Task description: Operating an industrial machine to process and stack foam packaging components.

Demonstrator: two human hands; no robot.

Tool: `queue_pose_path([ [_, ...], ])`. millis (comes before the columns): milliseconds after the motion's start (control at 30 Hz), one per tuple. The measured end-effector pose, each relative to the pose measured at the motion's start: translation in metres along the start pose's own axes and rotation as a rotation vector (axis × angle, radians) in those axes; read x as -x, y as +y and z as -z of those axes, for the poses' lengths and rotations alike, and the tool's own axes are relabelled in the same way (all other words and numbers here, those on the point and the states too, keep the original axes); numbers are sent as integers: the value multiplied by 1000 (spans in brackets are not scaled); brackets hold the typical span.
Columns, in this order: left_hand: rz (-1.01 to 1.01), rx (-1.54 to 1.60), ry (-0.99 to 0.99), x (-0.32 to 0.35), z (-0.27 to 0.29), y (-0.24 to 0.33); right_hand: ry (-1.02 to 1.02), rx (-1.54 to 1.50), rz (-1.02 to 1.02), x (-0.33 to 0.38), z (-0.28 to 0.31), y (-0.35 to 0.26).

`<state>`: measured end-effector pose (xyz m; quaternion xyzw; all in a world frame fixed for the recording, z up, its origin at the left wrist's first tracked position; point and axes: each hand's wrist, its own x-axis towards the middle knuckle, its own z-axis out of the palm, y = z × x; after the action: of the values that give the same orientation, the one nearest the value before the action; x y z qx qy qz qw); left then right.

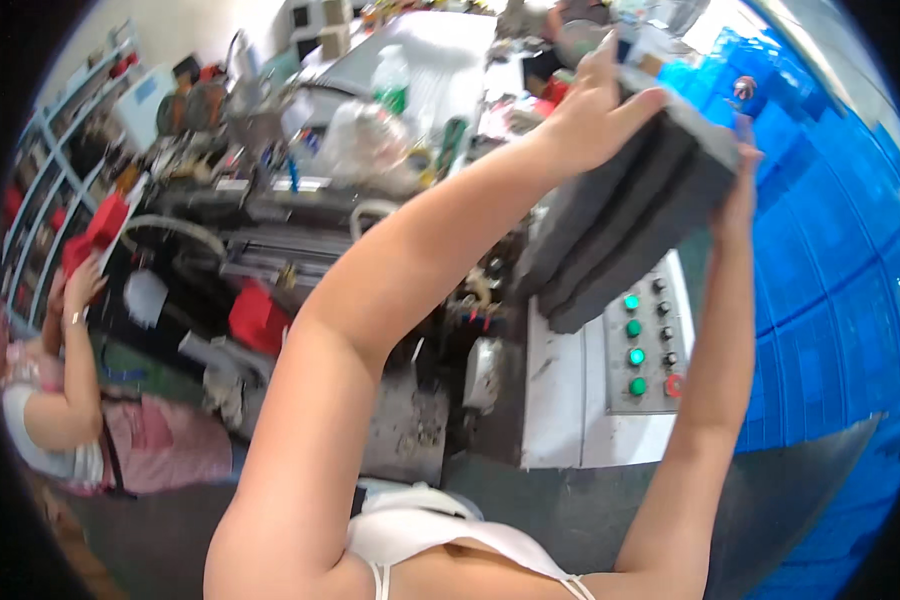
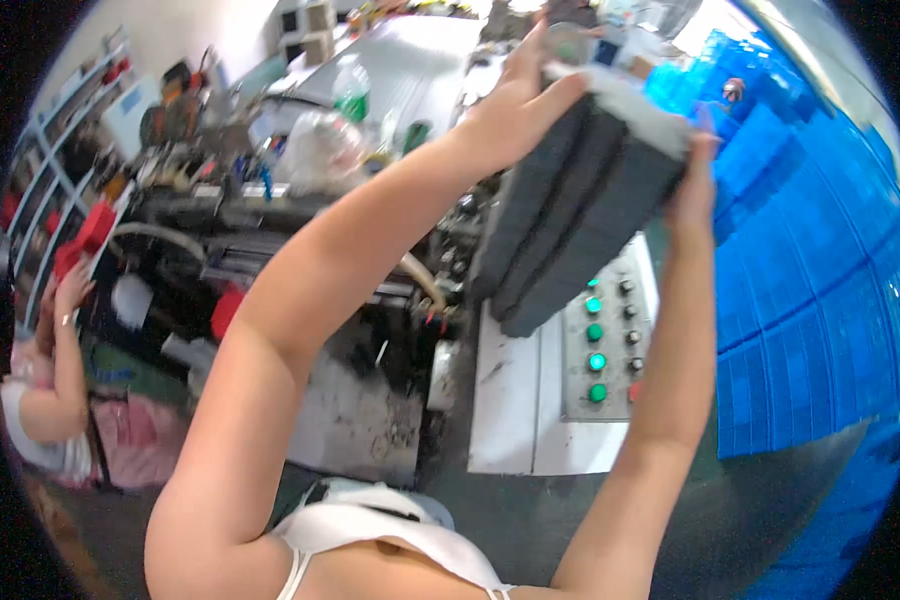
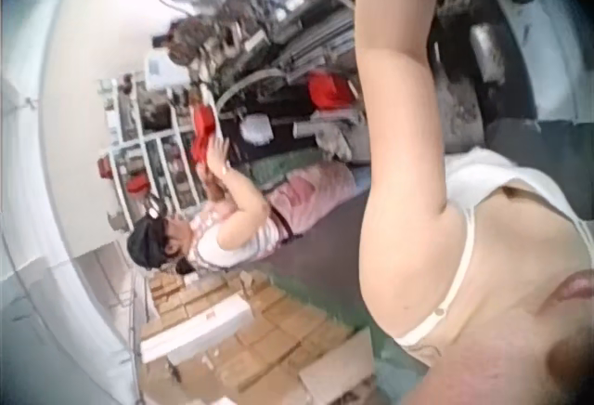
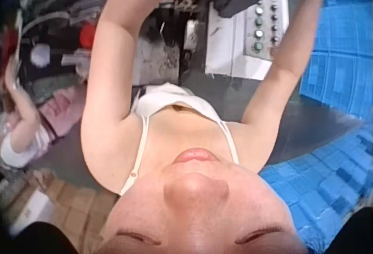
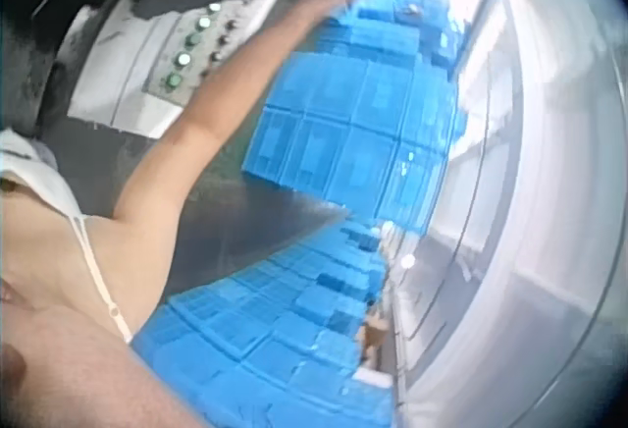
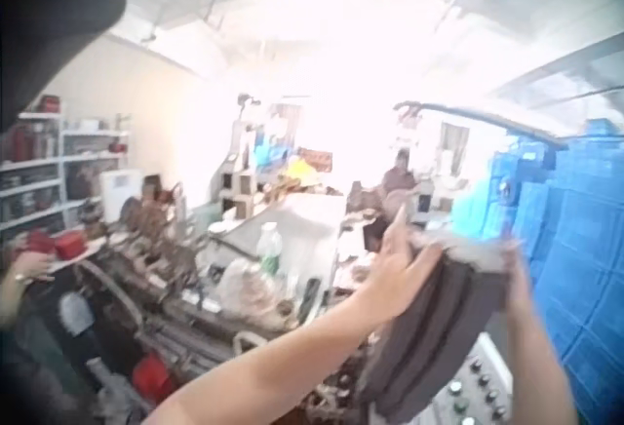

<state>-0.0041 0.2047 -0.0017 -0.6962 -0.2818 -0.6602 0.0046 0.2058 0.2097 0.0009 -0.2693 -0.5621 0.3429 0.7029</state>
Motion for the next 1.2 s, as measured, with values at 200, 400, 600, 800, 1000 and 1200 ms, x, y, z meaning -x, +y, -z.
queue_pose_path([
  [200, 74, 41, 70, 70, 173, 45, 339, 300, 204, 91, 48, -45],
  [400, 530, -315, -479, 279, 278, 13, -384, 399, -147, 335, -65, -65],
  [600, 726, -730, -1239, 421, 281, -82, -830, 592, -615, 448, -180, 141],
  [800, 537, -917, -1225, 442, 268, -177, -766, 1315, -375, 433, -244, 318],
  [1000, 654, -839, -1366, 456, 255, -195, -956, 1393, -429, 412, -243, 369],
  [1200, 706, -747, -1329, 461, 266, -209, -968, 1332, -343, 407, -248, 373],
])
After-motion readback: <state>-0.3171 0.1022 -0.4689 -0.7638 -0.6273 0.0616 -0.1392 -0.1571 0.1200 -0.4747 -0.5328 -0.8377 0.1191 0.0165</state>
